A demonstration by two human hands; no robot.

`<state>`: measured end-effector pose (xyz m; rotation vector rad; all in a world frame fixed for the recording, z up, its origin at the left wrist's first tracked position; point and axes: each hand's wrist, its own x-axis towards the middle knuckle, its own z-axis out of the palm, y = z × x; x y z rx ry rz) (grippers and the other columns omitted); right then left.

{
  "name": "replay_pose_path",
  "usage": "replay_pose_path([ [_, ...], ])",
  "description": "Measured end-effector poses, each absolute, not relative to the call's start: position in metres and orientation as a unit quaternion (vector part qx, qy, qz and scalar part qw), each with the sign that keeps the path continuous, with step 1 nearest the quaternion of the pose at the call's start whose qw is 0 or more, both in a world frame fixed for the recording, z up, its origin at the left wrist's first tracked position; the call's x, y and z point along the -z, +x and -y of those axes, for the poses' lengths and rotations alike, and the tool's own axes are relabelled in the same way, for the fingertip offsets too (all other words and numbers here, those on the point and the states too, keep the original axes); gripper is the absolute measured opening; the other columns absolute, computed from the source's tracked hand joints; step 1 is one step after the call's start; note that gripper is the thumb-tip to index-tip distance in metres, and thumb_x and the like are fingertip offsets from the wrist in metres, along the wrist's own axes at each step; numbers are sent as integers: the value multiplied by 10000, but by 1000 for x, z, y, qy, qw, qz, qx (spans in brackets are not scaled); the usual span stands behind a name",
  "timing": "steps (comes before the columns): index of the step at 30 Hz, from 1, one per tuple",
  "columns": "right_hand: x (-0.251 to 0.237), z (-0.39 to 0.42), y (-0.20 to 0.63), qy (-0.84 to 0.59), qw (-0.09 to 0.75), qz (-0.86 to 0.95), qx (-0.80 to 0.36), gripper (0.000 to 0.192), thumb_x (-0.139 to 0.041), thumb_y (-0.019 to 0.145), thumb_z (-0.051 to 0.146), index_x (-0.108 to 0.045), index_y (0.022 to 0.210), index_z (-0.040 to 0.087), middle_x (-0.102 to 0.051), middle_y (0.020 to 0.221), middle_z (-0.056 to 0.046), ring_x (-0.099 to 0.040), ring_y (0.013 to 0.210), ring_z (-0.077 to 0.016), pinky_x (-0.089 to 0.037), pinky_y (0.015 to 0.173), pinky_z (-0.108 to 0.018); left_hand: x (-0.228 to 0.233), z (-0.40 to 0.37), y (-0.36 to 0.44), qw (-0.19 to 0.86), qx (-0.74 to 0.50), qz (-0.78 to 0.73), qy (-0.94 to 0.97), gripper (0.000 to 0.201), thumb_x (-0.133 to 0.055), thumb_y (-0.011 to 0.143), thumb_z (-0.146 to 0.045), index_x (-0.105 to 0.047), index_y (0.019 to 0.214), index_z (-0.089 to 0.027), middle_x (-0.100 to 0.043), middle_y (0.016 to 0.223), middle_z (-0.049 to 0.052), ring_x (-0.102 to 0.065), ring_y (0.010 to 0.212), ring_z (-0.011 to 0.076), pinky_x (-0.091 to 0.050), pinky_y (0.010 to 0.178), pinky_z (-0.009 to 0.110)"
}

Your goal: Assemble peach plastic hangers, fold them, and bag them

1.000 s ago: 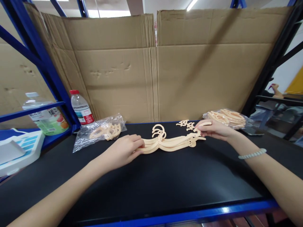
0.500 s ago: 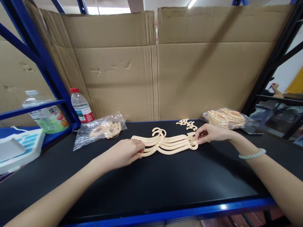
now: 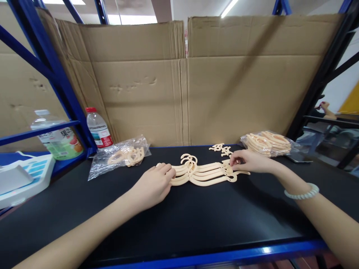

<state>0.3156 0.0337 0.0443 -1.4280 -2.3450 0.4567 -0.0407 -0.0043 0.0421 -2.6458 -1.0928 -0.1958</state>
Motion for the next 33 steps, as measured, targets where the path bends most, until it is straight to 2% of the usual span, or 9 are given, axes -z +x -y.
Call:
replay_pose_path([
  [3,-34,-23,289,-487,254,831,-83,309,-537,839,406,-678,1010,189,-675,1039,-119,-605,988,-284,-464,876,-411,-32,16,-27,121,92,413,-898,207,-485,840,-164,-564,1030,-150,-603,1065,133,-564,995,287,-480,832,419],
  [5,-22,-14,268,-482,276,829,-61,516,-468,886,460,-552,1279,135,-545,1310,-179,-470,1239,-319,-352,1049,-467,-22,24,-20,103,113,426,-892,343,-511,868,-274,-525,1189,-156,-573,1224,152,-526,1125,315,-455,911,471],
  [8,-4,-3,243,-471,203,856,-57,729,-404,903,563,-342,1448,82,-305,1501,-195,-219,1406,-331,-223,1134,-498,-8,29,-14,95,108,455,-879,501,-431,921,-393,-436,1352,-139,-444,1419,186,-378,1318,375,-310,1029,613],
  [11,6,0,232,-479,140,866,-35,807,-314,912,629,-261,1478,56,-203,1533,-187,-113,1429,-321,-169,1153,-503,-4,25,-14,68,56,492,-866,587,-333,951,-451,-366,1424,-106,-316,1495,194,-244,1394,374,-204,1073,648],
  [15,8,-7,234,-501,93,860,-15,818,-203,938,619,-236,1470,-1,-207,1523,-209,-145,1422,-320,-187,1149,-498,-8,13,-15,49,12,528,-848,617,-260,966,-478,-288,1467,-119,-203,1535,152,-158,1424,331,-154,1101,628],
  [20,9,-21,242,-508,81,857,-5,831,-179,934,632,-245,1467,-2,-201,1525,-209,-166,1419,-322,-186,1149,-490,-8,-3,-14,47,27,522,-851,569,-221,980,-431,-256,1480,-160,-224,1540,104,-169,1428,302,-152,1103,625],
  [27,4,-32,247,-509,64,858,-8,790,-188,948,600,-258,1467,9,-207,1529,-205,-167,1422,-316,-186,1142,-476,-5,-16,-7,42,43,524,-850,557,-224,980,-421,-262,1474,-166,-225,1543,102,-178,1428,291,-171,1108,599],
  [30,-8,-40,260,-506,97,856,35,630,-202,985,479,-328,1449,71,-329,1500,-162,-275,1389,-274,-247,1113,-421,-3,-16,-8,41,74,517,-852,541,-249,976,-408,-288,1458,-167,-260,1532,117,-198,1422,300,-161,1100,623],
  [33,-22,-56,288,-575,109,799,138,453,-254,982,280,-440,1370,137,-571,1281,-150,-486,1195,-261,-362,989,-389,-1,-15,-11,45,119,493,-861,510,-303,964,-379,-328,1425,-161,-331,1504,134,-229,1412,309,-137,1103,634],
])
